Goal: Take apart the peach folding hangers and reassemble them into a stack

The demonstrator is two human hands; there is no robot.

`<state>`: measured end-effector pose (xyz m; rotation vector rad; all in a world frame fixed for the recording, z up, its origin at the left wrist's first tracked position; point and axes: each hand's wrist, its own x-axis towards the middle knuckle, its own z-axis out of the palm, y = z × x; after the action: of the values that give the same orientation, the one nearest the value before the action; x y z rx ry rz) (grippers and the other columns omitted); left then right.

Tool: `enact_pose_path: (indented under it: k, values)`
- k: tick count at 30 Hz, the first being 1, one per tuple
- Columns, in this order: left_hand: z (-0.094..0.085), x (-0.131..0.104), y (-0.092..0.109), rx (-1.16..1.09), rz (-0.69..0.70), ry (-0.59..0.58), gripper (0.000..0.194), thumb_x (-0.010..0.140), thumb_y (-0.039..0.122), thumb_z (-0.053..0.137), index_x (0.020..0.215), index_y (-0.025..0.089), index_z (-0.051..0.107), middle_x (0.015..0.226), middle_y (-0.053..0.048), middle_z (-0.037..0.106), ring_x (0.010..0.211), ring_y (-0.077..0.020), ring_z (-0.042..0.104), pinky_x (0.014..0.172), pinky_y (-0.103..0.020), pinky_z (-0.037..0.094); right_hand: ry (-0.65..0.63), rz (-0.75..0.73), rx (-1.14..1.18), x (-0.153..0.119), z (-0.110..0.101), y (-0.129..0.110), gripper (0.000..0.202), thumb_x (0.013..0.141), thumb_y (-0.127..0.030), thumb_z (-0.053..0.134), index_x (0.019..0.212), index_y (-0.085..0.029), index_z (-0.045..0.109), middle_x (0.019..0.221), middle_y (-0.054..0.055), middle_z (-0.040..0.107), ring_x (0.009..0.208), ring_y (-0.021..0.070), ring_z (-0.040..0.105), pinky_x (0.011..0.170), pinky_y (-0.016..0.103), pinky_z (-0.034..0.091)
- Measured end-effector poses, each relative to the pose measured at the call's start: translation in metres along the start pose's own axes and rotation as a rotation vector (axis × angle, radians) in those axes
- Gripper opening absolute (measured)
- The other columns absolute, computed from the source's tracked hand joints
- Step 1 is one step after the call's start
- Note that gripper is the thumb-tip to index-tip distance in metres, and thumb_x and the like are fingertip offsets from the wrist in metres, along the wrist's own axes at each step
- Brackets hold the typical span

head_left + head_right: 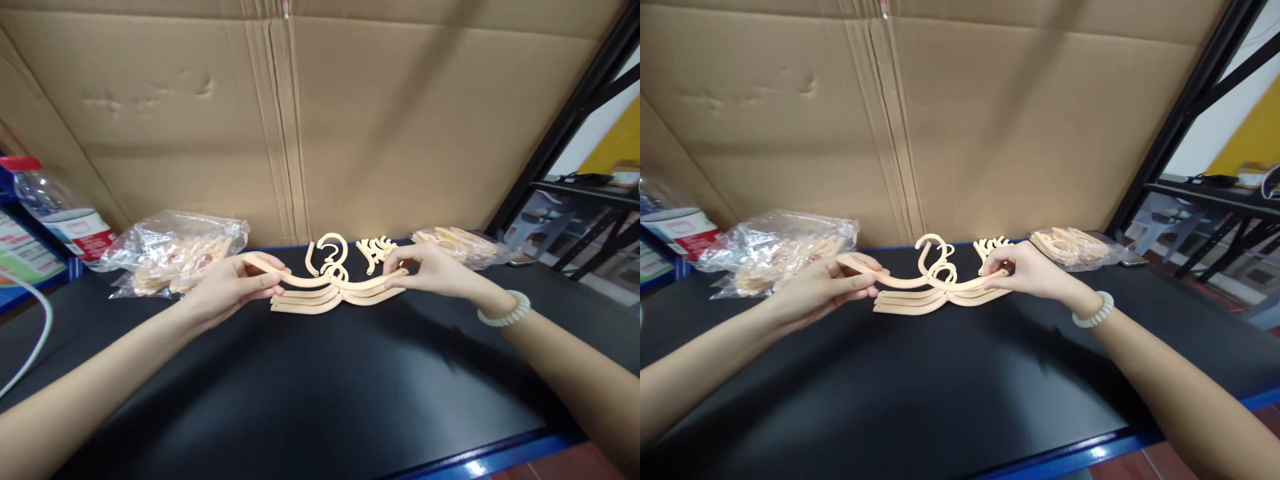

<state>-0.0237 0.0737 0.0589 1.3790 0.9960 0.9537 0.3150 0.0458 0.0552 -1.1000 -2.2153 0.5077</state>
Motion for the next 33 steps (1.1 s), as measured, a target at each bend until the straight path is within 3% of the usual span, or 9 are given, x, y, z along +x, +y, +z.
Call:
enact_pose_path:
  k: [3,6,10,13,16,23,27,29,33]
  values:
    - [-0.003,0.000,-0.003,0.215,0.106,-0.080,0.021,0.064,0.027,0.085,0.079,0.016,0.075,0.069,-0.004,0.073,0.054,-0.0146,0.067,0.051,-0.020,0.056,-0.130,0.022,-0.061,-0.001,-0.003,0.002,0.019,0.081,-0.037,0.068,0.075,-0.019,0.066,0.071,0.001,0.066,0.063,0.0159,0.061,0.059,0.027,0.045]
    - [-0.002,0.000,-0.009,0.437,0.238,-0.166,0.018,0.066,0.031,0.083,0.076,0.017,0.076,0.063,-0.004,0.071,0.057,-0.0171,0.066,0.053,-0.022,0.053,-0.180,0.014,-0.117,-0.001,-0.006,0.006,0.019,0.081,-0.038,0.068,0.077,-0.020,0.067,0.080,0.002,0.067,0.075,0.0190,0.063,0.069,0.030,0.048]
    - [-0.001,0.001,-0.015,0.771,0.534,-0.227,0.015,0.073,0.034,0.078,0.075,0.020,0.077,0.073,-0.005,0.073,0.065,-0.0170,0.064,0.059,-0.022,0.047,-0.181,-0.084,-0.178,-0.002,-0.005,0.013,0.017,0.081,-0.034,0.070,0.072,-0.020,0.067,0.109,0.006,0.062,0.106,0.0252,0.057,0.092,0.038,0.043]
    - [-0.001,0.000,-0.018,0.923,0.640,-0.298,0.014,0.080,0.035,0.071,0.081,0.022,0.076,0.083,-0.007,0.072,0.081,-0.0209,0.063,0.073,-0.027,0.048,-0.227,-0.088,-0.202,-0.001,-0.001,0.016,0.016,0.080,-0.032,0.072,0.070,-0.019,0.067,0.110,0.007,0.059,0.109,0.0257,0.054,0.094,0.039,0.041]
    - [0.000,-0.003,-0.020,1.095,0.662,-0.365,0.019,0.088,0.035,0.062,0.083,0.023,0.075,0.085,-0.006,0.069,0.085,-0.0207,0.060,0.078,-0.028,0.047,-0.272,-0.078,-0.228,0.000,0.002,0.017,0.015,0.078,-0.030,0.074,0.070,-0.019,0.069,0.104,0.007,0.059,0.103,0.0252,0.055,0.091,0.038,0.043]
    - [0.000,-0.003,-0.027,1.260,0.765,-0.315,0.023,0.093,0.029,0.051,0.088,0.022,0.072,0.083,-0.005,0.068,0.077,-0.0172,0.061,0.071,-0.025,0.047,-0.294,-0.066,-0.273,-0.001,0.005,0.025,0.015,0.080,-0.028,0.073,0.071,-0.018,0.067,0.085,0.004,0.060,0.084,0.0206,0.057,0.078,0.033,0.045]
    - [0.000,-0.002,-0.031,1.270,0.784,-0.279,0.022,0.093,0.026,0.048,0.096,0.021,0.069,0.091,-0.007,0.068,0.085,-0.0194,0.061,0.077,-0.028,0.049,-0.283,-0.058,-0.304,0.001,0.003,0.027,0.013,0.080,-0.024,0.071,0.072,-0.017,0.065,0.098,0.007,0.059,0.088,0.0212,0.058,0.081,0.034,0.046]
    - [0.006,-0.004,-0.035,1.242,0.776,-0.260,0.024,0.093,0.025,0.048,0.107,0.020,0.066,0.107,-0.010,0.067,0.101,-0.0229,0.060,0.088,-0.033,0.049,-0.257,-0.050,-0.316,0.001,0.004,0.022,0.008,0.079,-0.022,0.070,0.082,-0.017,0.064,0.105,0.009,0.058,0.094,0.0234,0.058,0.084,0.036,0.047]
    - [0.027,-0.019,-0.048,1.232,0.665,-0.201,0.045,0.093,0.030,0.049,0.136,0.017,0.050,0.142,-0.015,0.051,0.136,-0.0300,0.040,0.113,-0.048,0.030,-0.196,-0.011,-0.343,-0.007,0.021,0.004,0.040,0.087,-0.026,0.059,0.124,-0.010,0.054,0.124,0.019,0.057,0.116,0.0312,0.054,0.098,0.045,0.045]
